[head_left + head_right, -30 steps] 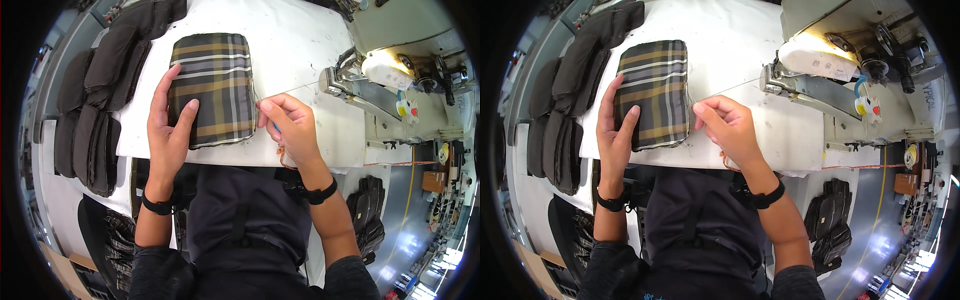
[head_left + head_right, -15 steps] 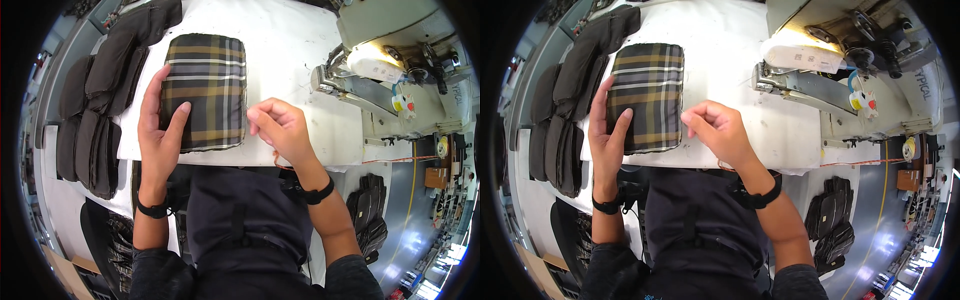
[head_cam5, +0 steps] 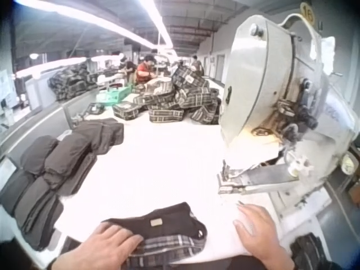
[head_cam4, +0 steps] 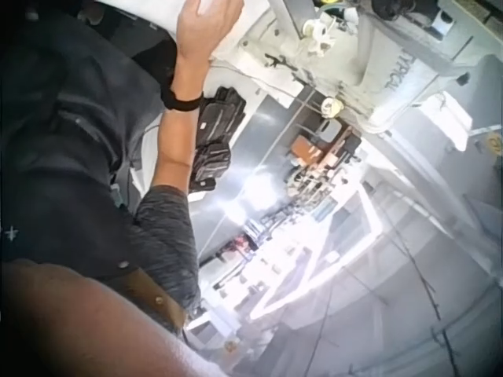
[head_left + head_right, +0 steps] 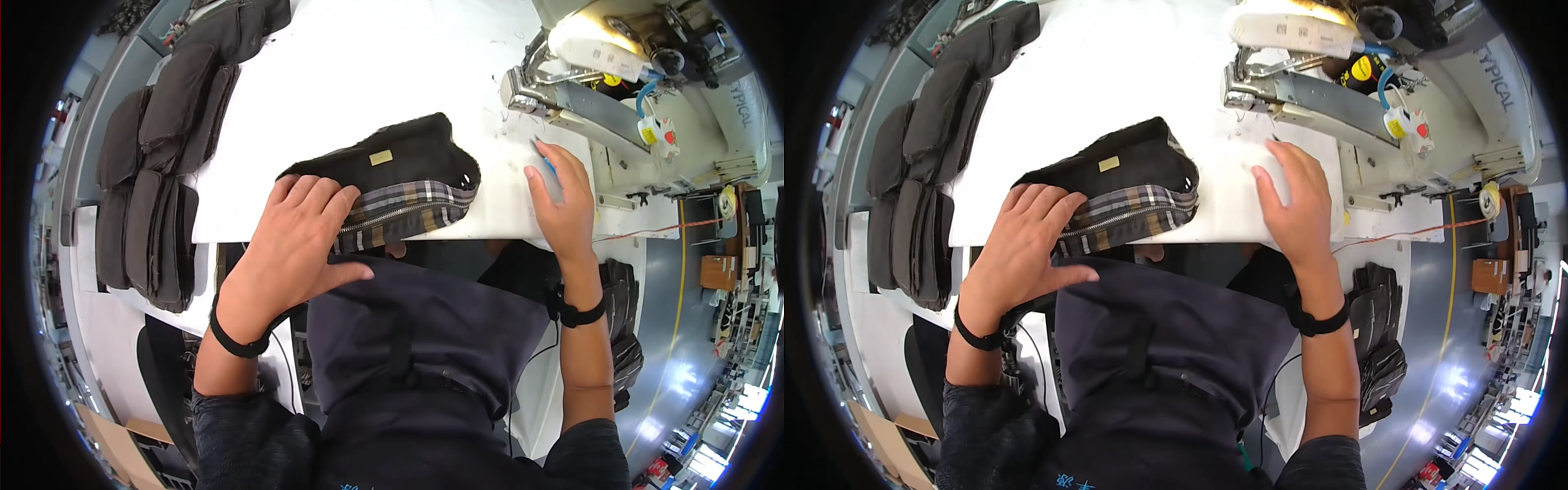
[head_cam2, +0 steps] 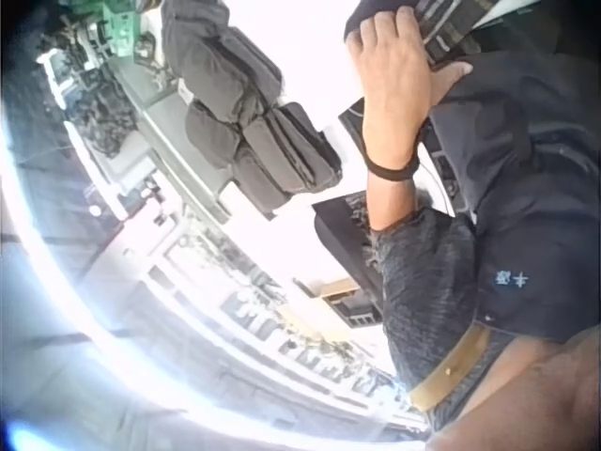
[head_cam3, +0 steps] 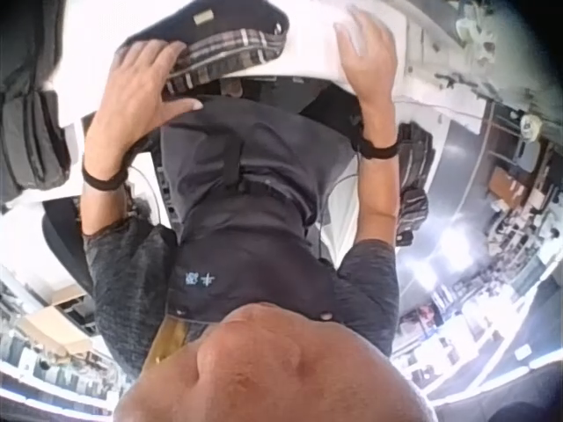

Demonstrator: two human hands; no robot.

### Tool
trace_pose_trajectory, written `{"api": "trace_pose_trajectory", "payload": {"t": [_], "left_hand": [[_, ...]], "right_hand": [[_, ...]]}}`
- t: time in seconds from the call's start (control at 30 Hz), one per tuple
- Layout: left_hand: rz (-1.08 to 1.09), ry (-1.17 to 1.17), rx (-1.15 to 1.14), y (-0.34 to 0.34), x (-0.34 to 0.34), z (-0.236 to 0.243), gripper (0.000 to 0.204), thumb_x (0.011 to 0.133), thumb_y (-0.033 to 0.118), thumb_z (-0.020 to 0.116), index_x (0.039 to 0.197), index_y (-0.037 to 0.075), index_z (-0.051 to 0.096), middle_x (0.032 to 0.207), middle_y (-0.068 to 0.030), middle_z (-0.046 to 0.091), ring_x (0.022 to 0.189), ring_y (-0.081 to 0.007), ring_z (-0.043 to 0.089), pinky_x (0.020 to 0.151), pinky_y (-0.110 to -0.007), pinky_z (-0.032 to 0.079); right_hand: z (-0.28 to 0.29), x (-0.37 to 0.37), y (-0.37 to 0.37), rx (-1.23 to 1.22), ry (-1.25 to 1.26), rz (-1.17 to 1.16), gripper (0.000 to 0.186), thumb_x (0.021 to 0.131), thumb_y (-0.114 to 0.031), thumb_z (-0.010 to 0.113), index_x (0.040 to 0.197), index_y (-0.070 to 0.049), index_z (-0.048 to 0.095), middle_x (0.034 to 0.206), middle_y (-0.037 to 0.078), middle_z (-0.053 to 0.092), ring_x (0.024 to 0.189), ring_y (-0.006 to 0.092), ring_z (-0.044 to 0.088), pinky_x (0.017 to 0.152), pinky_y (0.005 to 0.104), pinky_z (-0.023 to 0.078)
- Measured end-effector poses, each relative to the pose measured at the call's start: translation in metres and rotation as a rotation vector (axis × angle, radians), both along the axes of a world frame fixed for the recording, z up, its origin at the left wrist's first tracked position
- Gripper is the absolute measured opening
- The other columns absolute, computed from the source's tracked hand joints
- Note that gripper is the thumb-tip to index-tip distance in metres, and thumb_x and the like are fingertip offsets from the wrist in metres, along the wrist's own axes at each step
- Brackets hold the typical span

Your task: Sewing and assembling fabric bags using an industrial sewing machine.

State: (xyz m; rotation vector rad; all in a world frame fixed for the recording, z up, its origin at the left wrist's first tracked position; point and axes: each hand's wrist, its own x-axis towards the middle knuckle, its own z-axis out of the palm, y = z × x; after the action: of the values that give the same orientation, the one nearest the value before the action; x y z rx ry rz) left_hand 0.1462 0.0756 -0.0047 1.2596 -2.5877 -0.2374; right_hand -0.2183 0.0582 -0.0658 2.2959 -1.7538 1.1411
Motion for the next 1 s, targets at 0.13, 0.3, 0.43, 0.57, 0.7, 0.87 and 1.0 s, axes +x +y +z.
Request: {"api": "trace_pose_trajectory", "payload": {"t": [0.13,0.3,0.43,0.57,0.7,0.87,1.0], "left_hand": [[-0.018,0.001,0.088,0.000,0.004,-0.006,0.046,0.074,0.008,0.084,0.115,0.005,0.063,0.107,-0.0114,0.065,0.108,-0.0335,0.063,0.099,-0.044,0.048],[-0.149,-0.008,-0.180,-0.001,0.004,-0.013,0.028,0.075,-0.002,0.075,0.098,0.007,0.061,0.098,-0.0068,0.067,0.094,-0.0305,0.065,0.089,-0.042,0.050],[-0.195,0.102,-0.204,0.000,0.016,-0.010,0.028,0.078,0.013,0.082,0.100,0.006,0.066,0.108,-0.0090,0.071,0.102,-0.0297,0.068,0.093,-0.040,0.052],[0.011,0.338,-0.195,-0.002,0.028,-0.005,0.036,0.085,0.014,0.087,0.116,0.004,0.071,0.129,-0.0156,0.068,0.109,-0.0321,0.067,0.094,-0.040,0.054],[0.295,0.335,0.129,-0.022,0.021,-0.006,0.036,0.096,0.010,0.078,0.130,0.004,0.070,0.128,-0.0098,0.070,0.105,-0.0221,0.068,0.085,-0.034,0.056],[0.282,0.342,0.223,-0.034,0.021,-0.019,0.018,0.102,0.003,0.068,0.119,0.001,0.075,0.115,-0.0073,0.073,0.091,-0.0170,0.069,0.077,-0.029,0.055],[0.287,0.348,0.199,-0.032,0.026,-0.022,0.025,0.100,0.002,0.070,0.125,0.000,0.073,0.115,-0.0087,0.074,0.090,-0.0150,0.070,0.070,-0.028,0.056]], "right_hand": [[0.030,0.049,0.018,-0.074,0.047,0.337,0.038,0.091,-0.016,0.081,0.126,-0.004,0.071,0.119,0.014,0.072,0.113,0.0314,0.067,0.095,0.0433,0.053],[0.030,0.087,0.026,0.049,0.257,0.422,0.042,0.085,-0.020,0.076,0.124,-0.004,0.070,0.102,0.008,0.070,0.104,0.0254,0.066,0.101,0.0407,0.047],[0.015,0.082,0.031,0.104,0.344,0.477,0.025,0.085,-0.011,0.072,0.109,-0.004,0.072,0.096,0.006,0.068,0.099,0.0237,0.065,0.107,0.0434,0.047],[0.010,0.081,0.040,-0.013,0.371,0.478,0.017,0.083,-0.012,0.069,0.098,-0.004,0.072,0.089,0.004,0.065,0.099,0.0217,0.066,0.112,0.0470,0.047],[0.013,0.081,0.045,-0.018,0.413,0.480,0.017,0.082,-0.011,0.069,0.097,-0.004,0.071,0.090,0.004,0.064,0.098,0.0218,0.067,0.112,0.0510,0.048],[0.020,0.095,0.052,0.027,0.434,0.466,0.022,0.083,-0.014,0.068,0.101,-0.002,0.073,0.091,0.005,0.066,0.097,0.0235,0.067,0.113,0.0527,0.047],[0.018,0.127,0.059,0.007,0.348,0.559,0.033,0.085,-0.020,0.065,0.108,0.003,0.074,0.093,0.010,0.069,0.096,0.0270,0.067,0.116,0.0583,0.045]]}}
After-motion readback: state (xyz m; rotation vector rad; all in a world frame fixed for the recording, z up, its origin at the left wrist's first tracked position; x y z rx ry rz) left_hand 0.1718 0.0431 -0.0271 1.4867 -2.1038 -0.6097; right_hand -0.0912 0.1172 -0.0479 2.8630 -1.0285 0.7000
